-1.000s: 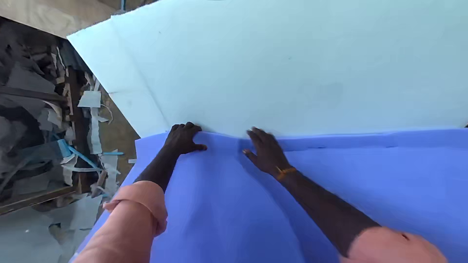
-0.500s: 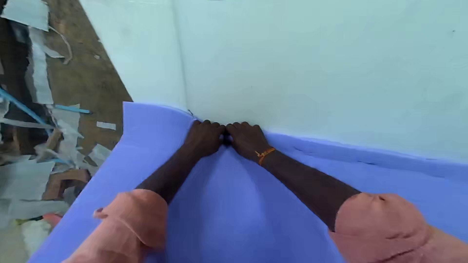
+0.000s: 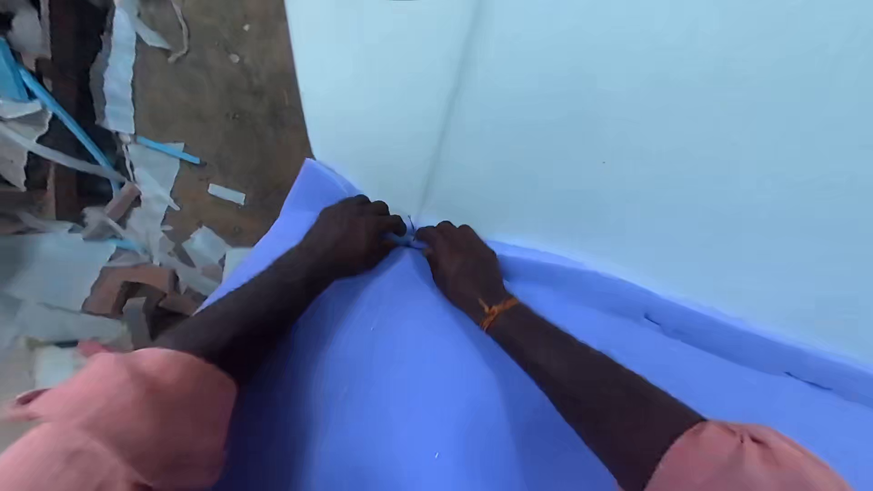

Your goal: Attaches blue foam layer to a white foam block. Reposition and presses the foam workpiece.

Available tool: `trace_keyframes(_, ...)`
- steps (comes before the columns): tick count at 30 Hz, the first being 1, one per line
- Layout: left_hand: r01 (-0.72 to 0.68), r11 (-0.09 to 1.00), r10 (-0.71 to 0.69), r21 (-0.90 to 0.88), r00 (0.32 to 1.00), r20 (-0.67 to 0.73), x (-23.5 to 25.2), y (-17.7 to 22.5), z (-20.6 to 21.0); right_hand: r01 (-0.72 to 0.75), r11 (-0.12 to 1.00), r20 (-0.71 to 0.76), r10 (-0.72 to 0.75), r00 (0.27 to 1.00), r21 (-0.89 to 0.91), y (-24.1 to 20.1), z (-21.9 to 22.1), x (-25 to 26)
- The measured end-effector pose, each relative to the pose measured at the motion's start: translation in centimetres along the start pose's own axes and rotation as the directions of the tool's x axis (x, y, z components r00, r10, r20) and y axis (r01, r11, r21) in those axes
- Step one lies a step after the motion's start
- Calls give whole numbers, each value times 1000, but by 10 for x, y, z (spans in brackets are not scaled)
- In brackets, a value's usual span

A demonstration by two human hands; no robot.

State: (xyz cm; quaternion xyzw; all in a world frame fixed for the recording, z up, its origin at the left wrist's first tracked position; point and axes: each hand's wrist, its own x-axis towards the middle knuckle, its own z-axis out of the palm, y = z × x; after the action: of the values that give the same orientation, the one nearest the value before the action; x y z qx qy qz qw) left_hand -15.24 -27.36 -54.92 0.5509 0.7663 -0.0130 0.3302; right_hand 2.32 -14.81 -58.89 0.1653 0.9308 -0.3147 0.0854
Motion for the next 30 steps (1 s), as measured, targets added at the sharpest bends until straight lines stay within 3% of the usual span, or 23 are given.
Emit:
trace_keyframes(2,38,999,-37,-23,999,35,-8,5,10,23,1000,120,-23,993,-1,-2,-1,6)
trace_keyframes(5,-66,997,71,-48,992,104,3,-18,-10,25,999,149,-32,988,47,8,-15,8)
trace_keyframes(7,-102,993,100,52,994,41,8,-48,-30,4,999,64,-7,998,48,12,-11,-3)
trace_keyframes(9,-6,986,11,166,1000,-27,4,-65,-39,-29,998,23,28,999,58,18,-3,-11)
trace_keyframes(12,71,992,-59,107,992,-107,-6,-64,-11,-25,999,62,22,998,48,27,-3,-13)
trace_keyframes(15,163,986,-163,-46,986,20,-21,-57,20,0,999,90,-3,996,38,29,9,-15)
trace_keyframes(18,295,950,-309,97,929,202,-6,-47,-6,29,997,130,-39,991,76,25,-2,-6)
trace_keyframes(21,368,844,-478,390,846,237,18,22,-25,4,999,154,-11,988,49,54,-42,-45)
trace_keyframes(22,356,840,-458,409,869,185,21,49,-29,-40,999,139,38,990,14,71,-57,-68)
trace_keyframes(24,178,946,-197,271,979,45,29,101,-22,-114,991,55,118,991,-67,123,-82,-124)
trace_keyframes(25,46,980,-46,192,999,-7,40,131,-14,-139,986,16,141,990,-93,151,-93,-151)
trace_keyframes(28,-299,953,296,-39,953,-70,84,226,34,-206,973,-85,197,977,-104,220,-107,-209)
trace_keyframes(30,-336,938,324,-92,938,-120,106,276,70,-252,964,-100,243,965,-86,227,-106,-226)
